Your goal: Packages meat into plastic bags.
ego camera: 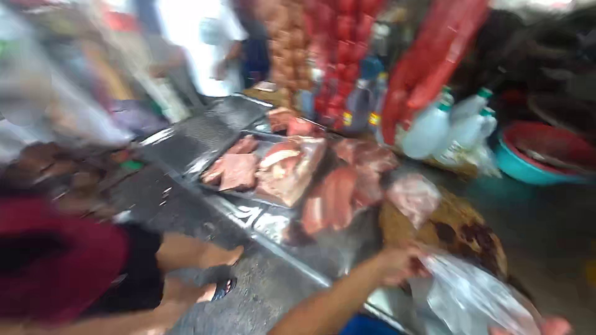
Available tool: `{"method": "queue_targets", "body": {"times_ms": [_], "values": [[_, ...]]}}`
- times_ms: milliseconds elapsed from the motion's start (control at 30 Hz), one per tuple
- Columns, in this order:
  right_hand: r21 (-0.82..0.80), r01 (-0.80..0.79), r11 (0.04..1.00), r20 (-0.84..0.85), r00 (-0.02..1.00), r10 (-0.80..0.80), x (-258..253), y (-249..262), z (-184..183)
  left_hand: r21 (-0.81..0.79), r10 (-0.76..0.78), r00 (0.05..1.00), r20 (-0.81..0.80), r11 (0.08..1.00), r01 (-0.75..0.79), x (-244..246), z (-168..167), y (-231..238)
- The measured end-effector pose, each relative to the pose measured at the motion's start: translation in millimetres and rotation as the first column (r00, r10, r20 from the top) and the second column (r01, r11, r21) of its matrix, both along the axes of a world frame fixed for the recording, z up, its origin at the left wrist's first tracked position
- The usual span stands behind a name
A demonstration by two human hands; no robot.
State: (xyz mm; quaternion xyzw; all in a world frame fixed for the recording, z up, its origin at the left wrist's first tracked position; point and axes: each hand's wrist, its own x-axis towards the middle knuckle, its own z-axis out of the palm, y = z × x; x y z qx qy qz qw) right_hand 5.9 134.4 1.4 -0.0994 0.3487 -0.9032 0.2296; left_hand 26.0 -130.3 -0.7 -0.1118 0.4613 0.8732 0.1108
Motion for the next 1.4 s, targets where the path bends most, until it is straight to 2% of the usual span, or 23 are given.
{"method": "queue_targets", "body": {"times_ms": [67,100,133,167,200,233,267,300,367,400,500,533,567,600,633,700,733,800,833,933,1133,1267,1400], "values": [[0.182,0.124,0.975,-0.096,0.989,-0.108,11,10,8,0.182,-0.026,0.991,0.133,0.983,0.001,1,0,-3],[0.354,0.190,0.916,-0.184,0.974,-0.131,14,17,5,0.210,-0.033,0.986,0.161,0.978,-0.001,2,-3,-5],[0.569,0.292,0.769,-0.282,0.947,-0.151,15,24,1,0.193,-0.056,0.985,0.165,0.981,0.023,4,-6,-6],[0.724,0.400,0.561,-0.360,0.914,-0.187,12,32,-4,0.134,-0.107,0.984,0.142,0.987,0.088,3,-8,-6],[0.795,0.466,0.387,-0.400,0.884,-0.242,8,44,-9,0.010,-0.197,0.976,0.090,0.980,0.196,1,-9,-5],[0.811,0.501,0.302,-0.410,0.855,-0.319,3,57,-12,-0.183,-0.338,0.941,0.031,0.923,0.338,-4,-7,-2],[0.802,0.532,0.272,-0.408,0.820,-0.403,-4,70,-11,-0.401,-0.480,0.877,-0.015,0.806,0.435,-12,-3,6],[0.784,0.572,0.239,-0.423,0.776,-0.469,-10,80,-5,-0.603,-0.582,0.812,-0.043,0.663,0.444,-25,3,21],[0.728,0.675,0.123,-0.530,0.667,-0.524,-17,90,15,-0.855,-0.635,0.771,-0.047,0.426,0.298,-64,31,62],[0.671,0.741,0.034,-0.620,0.585,-0.523,-22,92,28,-0.896,-0.627,0.776,-0.076,0.385,0.223,-90,50,80],[0.343,0.898,-0.274,-0.913,0.250,-0.324,-36,86,53,-0.873,-0.546,0.753,-0.366,0.483,-0.074,-169,84,128],[0.238,0.917,-0.321,-0.961,0.175,-0.212,-42,82,51,-0.818,-0.515,0.695,-0.501,0.543,-0.188,-192,85,142],[0.190,0.918,-0.348,-0.981,0.164,-0.102,-49,77,44,-0.766,-0.503,0.627,-0.596,0.590,-0.255,-213,84,154],[0.227,0.905,-0.361,-0.972,0.236,-0.019,-58,73,32,-0.754,-0.526,0.576,-0.626,0.597,-0.275,-233,80,163],[0.352,0.863,-0.362,-0.922,0.387,0.026,-69,68,15,-0.790,-0.583,0.554,-0.595,0.552,-0.268,-251,71,168],[0.679,0.647,-0.346,-0.677,0.735,0.045,-97,58,-18,-0.942,-0.730,0.597,-0.332,0.294,-0.165,-280,39,171],[0.786,0.519,-0.337,-0.536,0.843,0.048,-111,53,-31,-0.985,-0.764,0.622,-0.173,0.133,-0.111,-290,19,169],[0.867,0.387,-0.315,-0.388,0.920,0.064,-136,41,-46,-0.992,-0.752,0.653,0.095,-0.129,-0.005,-303,-12,160],[0.879,0.362,-0.311,-0.355,0.931,0.083,-147,35,-50,-0.981,-0.728,0.669,0.152,-0.192,0.015,-305,-22,154],[0.890,0.323,-0.322,-0.294,0.946,0.137,-169,27,-57,-0.985,-0.696,0.701,0.155,-0.161,0.057,-301,-41,144],[0.957,0.101,-0.271,-0.063,0.987,0.145,-159,41,-47,-0.946,-0.650,0.688,0.321,-0.194,0.258,-274,-29,120],[0.998,0.001,-0.056,0.002,0.999,0.042,-131,35,-52,-0.927,-0.617,0.695,0.368,-0.182,0.329,-239,-21,91],[0.985,0.001,0.175,0.024,0.989,-0.143,-102,26,-52,-0.934,-0.683,0.663,0.307,-0.082,0.348,-202,-17,68]]}}
